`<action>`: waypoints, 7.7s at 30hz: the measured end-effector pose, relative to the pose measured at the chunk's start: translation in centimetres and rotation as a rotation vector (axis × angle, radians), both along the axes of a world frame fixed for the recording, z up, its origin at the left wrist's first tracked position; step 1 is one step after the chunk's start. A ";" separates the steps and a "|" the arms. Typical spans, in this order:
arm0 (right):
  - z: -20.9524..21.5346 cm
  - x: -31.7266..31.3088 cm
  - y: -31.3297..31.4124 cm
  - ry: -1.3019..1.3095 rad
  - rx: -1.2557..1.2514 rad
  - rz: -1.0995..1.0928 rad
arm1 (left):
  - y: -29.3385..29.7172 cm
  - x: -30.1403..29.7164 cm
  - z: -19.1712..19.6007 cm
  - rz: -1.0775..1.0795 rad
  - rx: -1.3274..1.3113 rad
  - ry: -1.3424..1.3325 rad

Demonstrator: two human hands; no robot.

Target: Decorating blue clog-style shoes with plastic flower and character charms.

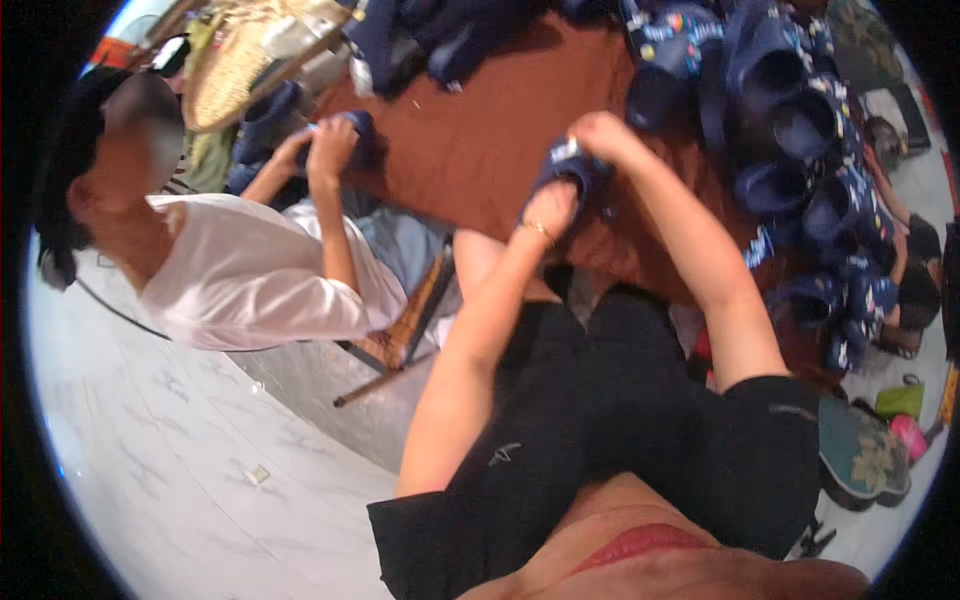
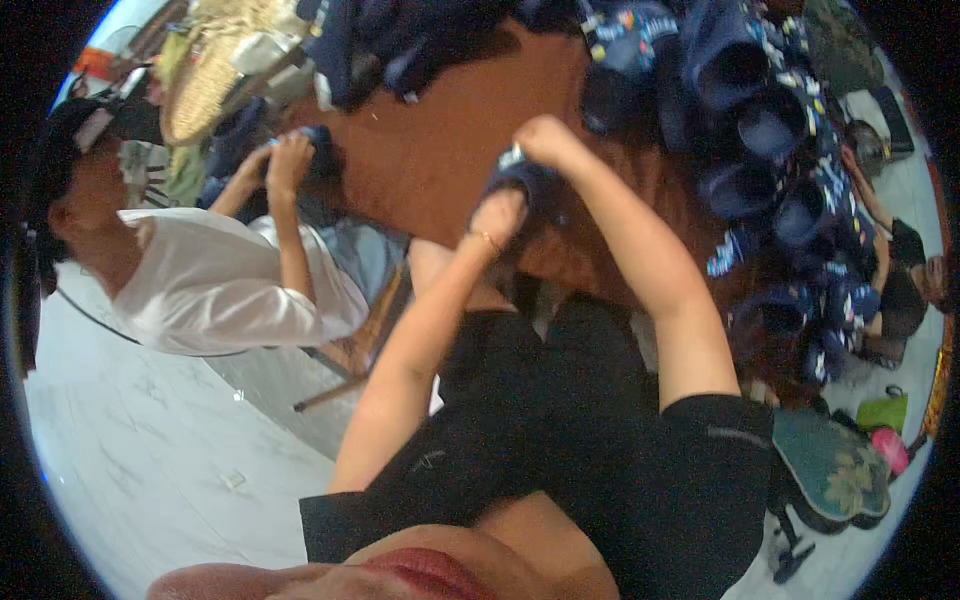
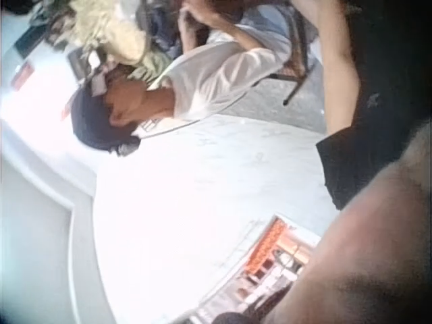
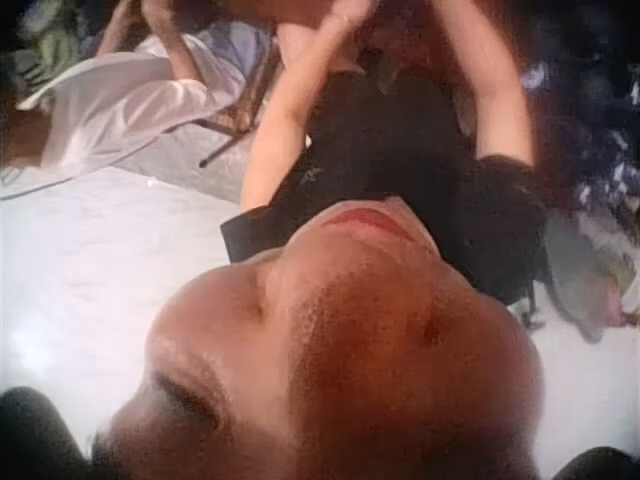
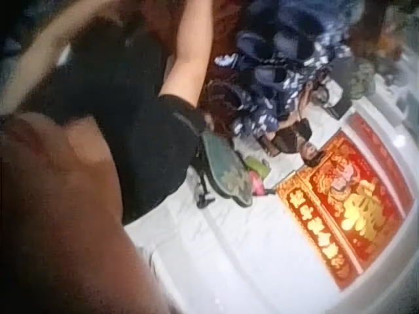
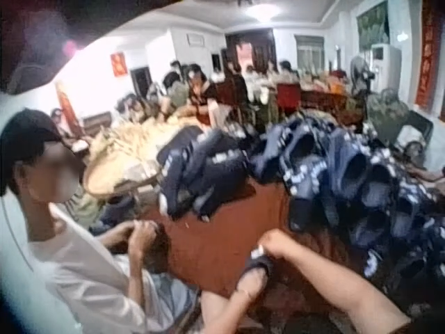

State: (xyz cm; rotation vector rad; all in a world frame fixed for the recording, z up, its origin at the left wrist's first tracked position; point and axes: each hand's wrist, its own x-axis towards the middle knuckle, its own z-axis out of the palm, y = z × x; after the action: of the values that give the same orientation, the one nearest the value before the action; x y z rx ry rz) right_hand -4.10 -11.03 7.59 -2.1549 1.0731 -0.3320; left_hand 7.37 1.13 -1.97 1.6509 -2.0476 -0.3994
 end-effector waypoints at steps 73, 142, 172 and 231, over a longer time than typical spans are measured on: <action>-5.3 -27.6 9.8 0.263 -0.280 -1.000 | -0.3 -0.8 1.5 -0.050 -0.011 -0.105; 0.5 -1.9 -2.8 0.434 0.046 -0.396 | 0.5 -1.1 1.7 -0.055 -0.001 0.047; 8.7 3.1 19.5 -0.524 -0.305 0.863 | -4.5 0.1 2.0 0.146 0.041 -0.003; 4.9 2.9 12.0 -0.103 -0.356 0.826 | -4.6 0.1 2.1 0.125 0.047 -0.033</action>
State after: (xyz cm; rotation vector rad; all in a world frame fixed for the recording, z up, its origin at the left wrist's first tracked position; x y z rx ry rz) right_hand -1.17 0.93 12.51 -2.6417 0.0037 -0.2423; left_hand 7.51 -3.43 0.11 1.8140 -1.9598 -0.3823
